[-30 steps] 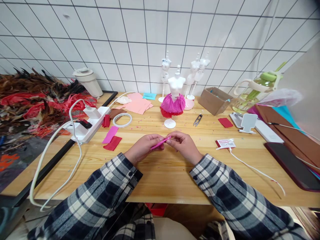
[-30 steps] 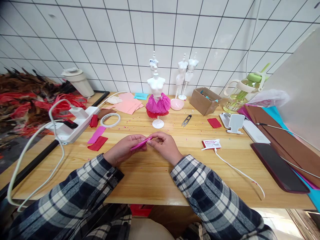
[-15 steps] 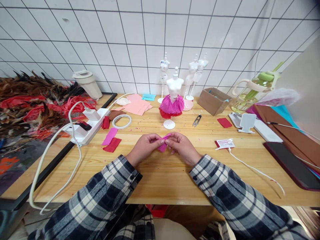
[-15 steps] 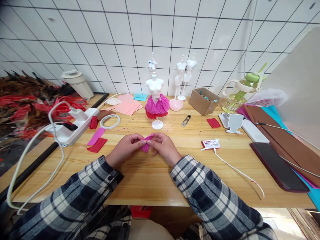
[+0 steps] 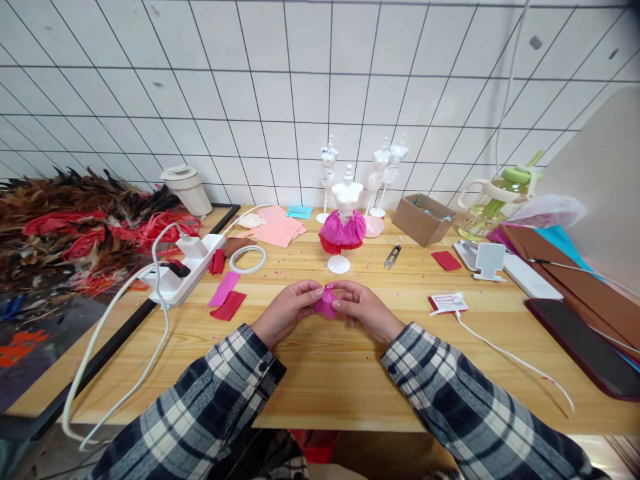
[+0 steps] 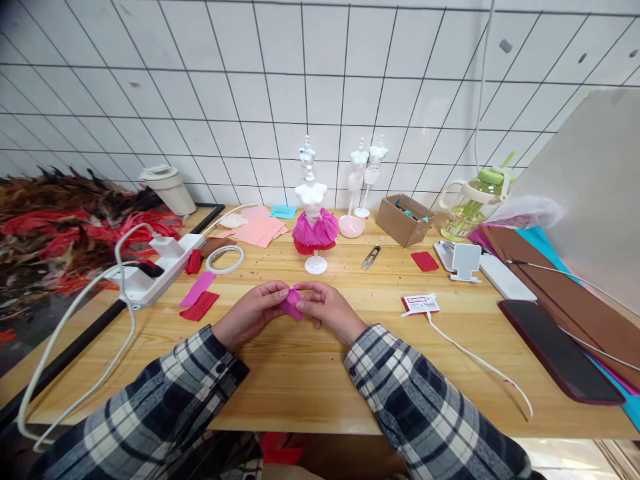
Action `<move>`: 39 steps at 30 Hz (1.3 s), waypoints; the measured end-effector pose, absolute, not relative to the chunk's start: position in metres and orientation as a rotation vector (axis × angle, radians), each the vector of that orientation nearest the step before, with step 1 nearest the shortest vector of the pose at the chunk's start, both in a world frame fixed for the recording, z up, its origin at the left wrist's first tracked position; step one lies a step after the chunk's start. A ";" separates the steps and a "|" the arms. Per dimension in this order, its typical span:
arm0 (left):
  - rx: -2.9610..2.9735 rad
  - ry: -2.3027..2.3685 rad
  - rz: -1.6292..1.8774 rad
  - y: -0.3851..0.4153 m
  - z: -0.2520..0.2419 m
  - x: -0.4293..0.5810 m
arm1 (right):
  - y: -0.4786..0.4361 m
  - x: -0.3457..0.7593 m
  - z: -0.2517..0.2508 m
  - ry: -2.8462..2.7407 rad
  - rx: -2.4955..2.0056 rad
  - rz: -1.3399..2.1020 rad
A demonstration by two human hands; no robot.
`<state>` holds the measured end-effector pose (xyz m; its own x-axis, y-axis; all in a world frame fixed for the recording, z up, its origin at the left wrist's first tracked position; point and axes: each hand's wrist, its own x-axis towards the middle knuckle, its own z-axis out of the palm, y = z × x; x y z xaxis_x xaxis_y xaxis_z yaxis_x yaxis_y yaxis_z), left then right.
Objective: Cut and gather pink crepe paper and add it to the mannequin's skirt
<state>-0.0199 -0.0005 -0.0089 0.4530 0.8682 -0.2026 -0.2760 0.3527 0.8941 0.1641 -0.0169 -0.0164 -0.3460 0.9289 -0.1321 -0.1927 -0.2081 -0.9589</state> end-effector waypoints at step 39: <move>1.466 1.295 1.111 0.022 -0.024 -0.016 | 0.004 0.194 0.029 -1.321 -1.166 0.946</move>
<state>-0.0159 0.0217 -0.0239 0.0637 0.9951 0.0760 0.2262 -0.0885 0.9701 0.1943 0.0041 0.0289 0.0651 0.9755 0.2100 0.1155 0.2017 -0.9726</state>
